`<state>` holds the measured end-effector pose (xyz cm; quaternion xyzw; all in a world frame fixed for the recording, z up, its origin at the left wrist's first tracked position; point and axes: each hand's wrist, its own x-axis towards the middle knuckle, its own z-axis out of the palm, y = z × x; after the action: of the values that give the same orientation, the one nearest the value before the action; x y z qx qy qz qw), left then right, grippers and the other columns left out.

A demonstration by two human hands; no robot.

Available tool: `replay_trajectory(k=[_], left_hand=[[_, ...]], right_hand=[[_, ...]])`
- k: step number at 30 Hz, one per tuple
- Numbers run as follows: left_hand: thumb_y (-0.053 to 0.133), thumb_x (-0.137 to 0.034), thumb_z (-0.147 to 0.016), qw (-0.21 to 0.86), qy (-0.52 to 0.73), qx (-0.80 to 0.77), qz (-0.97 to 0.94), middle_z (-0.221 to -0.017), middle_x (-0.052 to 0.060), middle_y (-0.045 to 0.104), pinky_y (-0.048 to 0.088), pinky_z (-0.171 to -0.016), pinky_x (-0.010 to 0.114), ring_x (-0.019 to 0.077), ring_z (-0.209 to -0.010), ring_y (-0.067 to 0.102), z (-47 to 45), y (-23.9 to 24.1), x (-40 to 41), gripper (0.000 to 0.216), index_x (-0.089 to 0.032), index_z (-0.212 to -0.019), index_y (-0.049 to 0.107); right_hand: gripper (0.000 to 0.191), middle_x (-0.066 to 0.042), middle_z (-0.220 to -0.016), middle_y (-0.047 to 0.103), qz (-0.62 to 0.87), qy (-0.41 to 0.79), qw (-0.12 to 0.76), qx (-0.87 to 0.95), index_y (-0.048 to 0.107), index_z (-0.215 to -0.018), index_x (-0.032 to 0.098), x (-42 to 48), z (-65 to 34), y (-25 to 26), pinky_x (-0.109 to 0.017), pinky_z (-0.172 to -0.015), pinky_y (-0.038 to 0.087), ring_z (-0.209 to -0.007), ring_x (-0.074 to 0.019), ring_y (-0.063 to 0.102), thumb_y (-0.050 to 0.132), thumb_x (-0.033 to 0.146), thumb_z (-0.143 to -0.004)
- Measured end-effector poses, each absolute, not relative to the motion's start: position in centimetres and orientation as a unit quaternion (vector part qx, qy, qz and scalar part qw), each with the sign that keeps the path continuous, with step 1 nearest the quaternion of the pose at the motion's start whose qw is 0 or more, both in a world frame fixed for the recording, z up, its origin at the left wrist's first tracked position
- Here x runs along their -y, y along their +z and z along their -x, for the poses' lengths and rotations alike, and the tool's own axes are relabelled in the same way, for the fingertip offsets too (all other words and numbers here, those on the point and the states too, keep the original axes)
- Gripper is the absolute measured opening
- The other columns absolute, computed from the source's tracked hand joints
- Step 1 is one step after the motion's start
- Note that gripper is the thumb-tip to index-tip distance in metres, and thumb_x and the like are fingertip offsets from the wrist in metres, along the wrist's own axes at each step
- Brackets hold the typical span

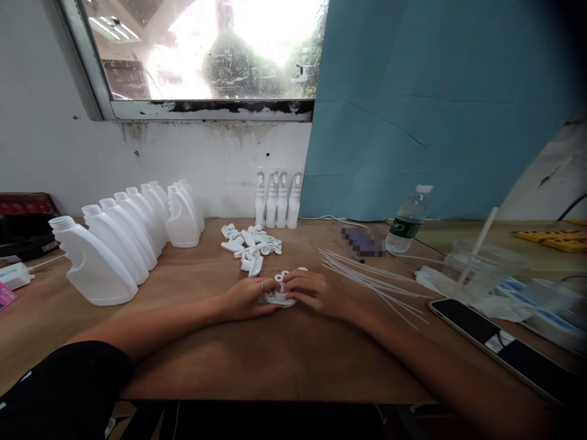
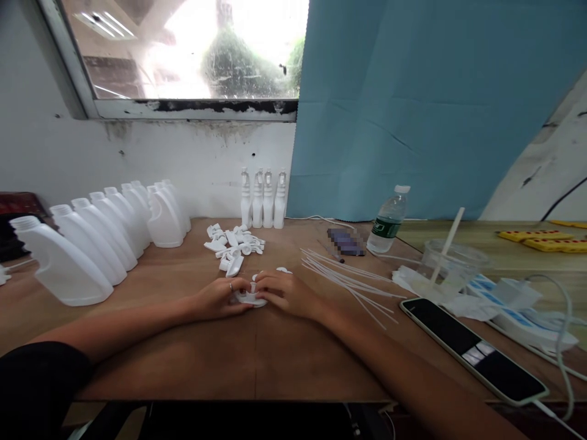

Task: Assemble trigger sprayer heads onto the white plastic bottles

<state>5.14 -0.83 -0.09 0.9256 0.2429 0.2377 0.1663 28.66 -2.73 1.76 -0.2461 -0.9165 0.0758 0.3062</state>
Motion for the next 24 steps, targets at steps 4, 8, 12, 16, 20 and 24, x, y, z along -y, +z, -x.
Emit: replay_trajectory(k=[4, 8, 12, 16, 20, 24], left_hand=[[0.060, -0.037, -0.083, 0.176, 0.240, -0.287, -0.910, -0.101, 0.005, 0.064, 0.048, -0.071, 0.026, 0.0171, -0.082, 0.063, -5.3, -0.1, 1.1, 0.034, -0.020, -0.111, 0.049], [0.062, -0.035, -0.082, 0.188, 0.242, -0.301, -0.903, -0.103, 0.004, 0.063, 0.048, -0.075, 0.027, 0.0173, -0.086, 0.062, -5.5, -0.1, 1.2, 0.040, -0.021, -0.116, 0.047], [0.062, -0.029, -0.080, 0.191, 0.242, -0.289, -0.906, -0.106, 0.004, 0.064, 0.048, -0.080, 0.027, 0.0186, -0.092, 0.062, -5.7, 0.1, 1.4, 0.041, -0.022, -0.118, 0.050], [0.063, -0.026, -0.078, 0.186, 0.249, -0.280, -0.909, -0.107, 0.005, 0.065, 0.048, -0.080, 0.027, 0.0187, -0.092, 0.062, -5.8, 0.2, 1.3, 0.038, -0.022, -0.115, 0.054], [0.064, -0.026, -0.077, 0.180, 0.254, -0.270, -0.911, -0.106, 0.005, 0.065, 0.049, -0.079, 0.026, 0.0179, -0.091, 0.063, -5.9, 0.2, 1.2, 0.036, -0.021, -0.112, 0.057], [0.064, -0.028, -0.077, 0.176, 0.261, -0.272, -0.909, -0.107, 0.004, 0.065, 0.049, -0.077, 0.025, 0.0174, -0.090, 0.063, -5.9, 0.0, 1.1, 0.035, -0.021, -0.110, 0.057]], right_hand=[[0.027, -0.009, -0.107, 0.067, 0.353, 0.042, 0.303, 0.884, 0.060, -0.116, 0.020, 0.9, -30.8, 2.6, -0.030, -0.081, 0.049, -0.086, -0.0171, 0.064, 0.048, 0.031, -0.094], [0.025, -0.010, -0.081, 0.069, 0.478, 0.001, 0.254, 0.841, 0.068, -0.078, 0.018, -1.8, -35.5, 3.5, -0.034, -0.076, 0.045, -0.081, -0.0242, 0.062, 0.051, 0.031, -0.089], [0.020, -0.006, -0.063, 0.066, 0.570, 0.019, 0.182, 0.801, 0.066, -0.063, 0.017, -3.7, -39.7, 3.0, -0.028, -0.056, 0.040, -0.059, -0.0202, 0.060, 0.061, 0.030, -0.077], [0.015, -0.005, -0.063, 0.067, 0.606, 0.042, 0.155, 0.779, 0.065, -0.061, 0.018, -4.5, -41.0, 2.1, -0.026, -0.053, 0.037, -0.059, -0.0185, 0.061, 0.063, 0.027, -0.073], [0.012, -0.004, -0.064, 0.067, 0.617, 0.038, 0.174, 0.767, 0.064, -0.061, 0.018, -4.6, -40.7, 2.2, -0.026, -0.055, 0.036, -0.061, -0.0186, 0.061, 0.062, 0.023, -0.072], [0.015, -0.005, -0.063, 0.066, 0.616, 0.025, 0.228, 0.753, 0.063, -0.062, 0.018, -4.4, -40.5, 2.8, -0.027, -0.055, 0.036, -0.062, -0.0194, 0.060, 0.062, 0.027, -0.074]])
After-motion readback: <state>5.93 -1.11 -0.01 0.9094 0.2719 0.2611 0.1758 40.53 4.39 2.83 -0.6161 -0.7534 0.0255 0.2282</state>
